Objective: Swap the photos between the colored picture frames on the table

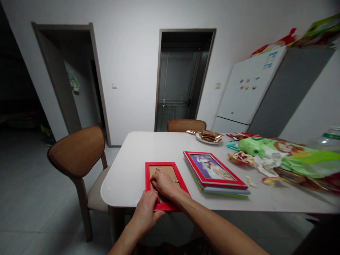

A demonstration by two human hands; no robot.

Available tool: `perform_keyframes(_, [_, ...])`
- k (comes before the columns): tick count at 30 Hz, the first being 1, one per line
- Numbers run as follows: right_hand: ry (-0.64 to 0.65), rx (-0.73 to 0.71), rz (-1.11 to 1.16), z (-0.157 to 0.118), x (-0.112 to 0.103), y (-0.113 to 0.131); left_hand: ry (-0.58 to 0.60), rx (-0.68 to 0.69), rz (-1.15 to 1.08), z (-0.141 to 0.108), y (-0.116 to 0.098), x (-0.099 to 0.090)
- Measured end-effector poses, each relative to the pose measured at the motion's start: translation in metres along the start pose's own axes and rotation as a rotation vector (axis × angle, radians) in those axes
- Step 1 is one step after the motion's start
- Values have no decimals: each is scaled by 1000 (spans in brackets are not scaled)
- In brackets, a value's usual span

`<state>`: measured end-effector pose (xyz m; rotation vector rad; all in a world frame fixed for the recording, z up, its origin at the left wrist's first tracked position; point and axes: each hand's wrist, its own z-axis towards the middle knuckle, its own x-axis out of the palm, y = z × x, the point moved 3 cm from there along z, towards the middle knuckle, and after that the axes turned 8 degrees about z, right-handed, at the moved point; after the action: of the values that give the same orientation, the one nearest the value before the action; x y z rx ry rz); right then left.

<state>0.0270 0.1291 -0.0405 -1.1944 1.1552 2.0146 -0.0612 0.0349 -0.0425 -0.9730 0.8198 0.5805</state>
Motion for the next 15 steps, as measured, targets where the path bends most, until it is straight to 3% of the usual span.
perform_keyframes(4, [27, -23, 73, 3, 0, -8, 1, -1, -11, -1, 0, -1])
perform_keyframes(9, [-194, 167, 169, 9, -15, -36, -8, 14, -27, -1, 2, 0])
perform_keyframes(15, [-122, 249, 127, 25, -15, -57, 2, -7, -27, -1, 4, 3])
